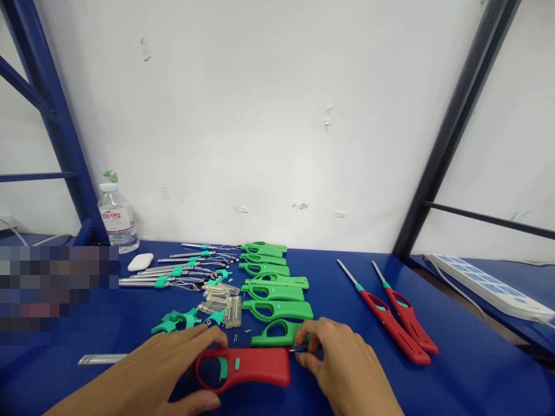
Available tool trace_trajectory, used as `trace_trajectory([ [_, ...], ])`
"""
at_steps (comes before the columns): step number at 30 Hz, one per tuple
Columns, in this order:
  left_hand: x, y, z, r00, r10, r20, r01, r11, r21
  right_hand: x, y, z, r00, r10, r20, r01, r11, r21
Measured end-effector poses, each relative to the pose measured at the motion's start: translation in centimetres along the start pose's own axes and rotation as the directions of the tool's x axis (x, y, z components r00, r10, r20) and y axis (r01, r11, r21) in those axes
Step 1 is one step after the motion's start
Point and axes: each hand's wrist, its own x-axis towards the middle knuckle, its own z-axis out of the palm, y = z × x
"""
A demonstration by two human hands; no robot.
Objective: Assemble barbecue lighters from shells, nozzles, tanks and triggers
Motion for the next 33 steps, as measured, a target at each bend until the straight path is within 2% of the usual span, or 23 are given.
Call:
trace_trajectory([
  [4,-0.1,0.4,-0.3,0.998,-0.026,0.062,0.026,1.0,0.011,0.1,-0.3,0.3,1.0,0.013,-0.003,-0.013,1.0,0.005],
  [8,0.1,-0.7,0.3,0.998,0.008,0.056,-0.009,1.0,0.015,0.3,-0.7,0.3,1.0,-0.001,0.021,0.0,1.0,0.016],
  [13,0.4,-1.9,1.0,0.995,0.099,-0.014,-0.099,0.994,0.039,0.4,-0.9,0.3,0.998,-0.026,0.052,0.025,1.0,0.008],
  [17,1.1,-2.3,1.4,0.984,0.178,-0.029,-0.175,0.981,0.088,0.1,-1.4,0.0,0.997,-0.023,0.075,0.023,1.0,-0.004],
  [22,1.6,-3.3,2.7,0.96,0.24,-0.148,-0.224,0.968,0.115,-0.4,-1.5,-0.5,0.997,-0.032,0.074,0.033,0.999,-0.02],
  [24,1.6,-3.4,3.1,0.965,0.218,-0.148,-0.2,0.971,0.132,-0.6,-1.1,-0.5,0.997,-0.059,0.052,0.059,0.998,-0.014],
  [30,1.7,-1.3,2.4,0.999,0.05,-0.002,-0.047,0.955,0.293,-0.7,0.2,-0.7,0.988,-0.152,-0.038,0.154,0.986,0.065],
  [33,1.8,-0.6,2.1,0.999,0.032,-0.006,-0.029,0.95,0.312,-0.9,0.5,-0.8,0.98,-0.161,-0.114,0.173,0.98,0.101],
])
